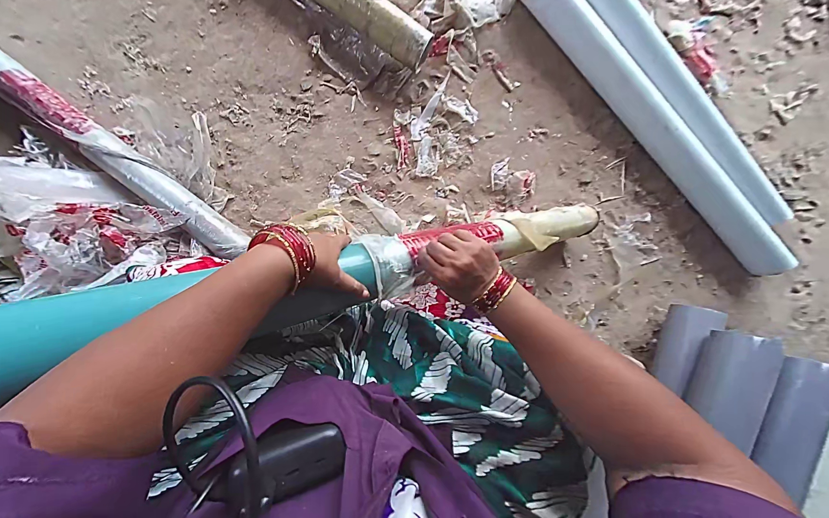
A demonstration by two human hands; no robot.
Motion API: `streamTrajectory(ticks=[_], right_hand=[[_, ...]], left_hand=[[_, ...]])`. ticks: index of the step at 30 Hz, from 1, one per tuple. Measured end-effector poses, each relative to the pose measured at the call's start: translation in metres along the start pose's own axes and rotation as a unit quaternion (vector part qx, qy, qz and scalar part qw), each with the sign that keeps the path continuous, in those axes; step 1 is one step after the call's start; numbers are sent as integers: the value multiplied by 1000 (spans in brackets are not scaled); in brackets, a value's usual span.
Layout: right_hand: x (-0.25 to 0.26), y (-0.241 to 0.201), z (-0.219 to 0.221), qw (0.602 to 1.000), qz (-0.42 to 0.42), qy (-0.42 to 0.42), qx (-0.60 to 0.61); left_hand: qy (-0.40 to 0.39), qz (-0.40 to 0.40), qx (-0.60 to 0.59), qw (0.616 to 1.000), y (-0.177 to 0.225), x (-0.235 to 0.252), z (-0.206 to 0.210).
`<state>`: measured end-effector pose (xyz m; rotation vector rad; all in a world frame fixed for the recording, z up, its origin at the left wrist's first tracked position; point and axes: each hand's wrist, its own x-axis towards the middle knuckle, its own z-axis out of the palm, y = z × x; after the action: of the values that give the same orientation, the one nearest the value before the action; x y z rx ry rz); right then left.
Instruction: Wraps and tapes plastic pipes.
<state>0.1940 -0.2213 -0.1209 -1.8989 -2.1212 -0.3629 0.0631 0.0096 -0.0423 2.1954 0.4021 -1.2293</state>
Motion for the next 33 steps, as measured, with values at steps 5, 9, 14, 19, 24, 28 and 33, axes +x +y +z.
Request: streamTrajectory(ticks=[5, 9, 14, 19, 24, 28, 33], right_hand=[[-47, 55, 4, 991, 64, -114, -14], [-109, 109, -9, 855, 364, -369, -12], [-66, 63, -26, 924, 338, -142, 106], [14, 2, -41, 979, 107, -12, 171], [45, -32, -22, 989, 66, 14, 131], [44, -38, -13, 995, 38, 31, 85], [14, -18, -7, 999, 38, 22, 24]], left_hand=[[-5, -13, 10, 1000, 5, -4, -4], [-3, -24, 36, 999, 8, -2, 1], [-22, -34, 25, 999, 8, 0, -9], [-24, -28, -11, 999, 5, -1, -14], [-11, -25, 5, 1000, 9, -3, -7], [-6, -18, 16, 1000, 10, -5, -3], [-10, -29, 18, 999, 12, -7, -3]])
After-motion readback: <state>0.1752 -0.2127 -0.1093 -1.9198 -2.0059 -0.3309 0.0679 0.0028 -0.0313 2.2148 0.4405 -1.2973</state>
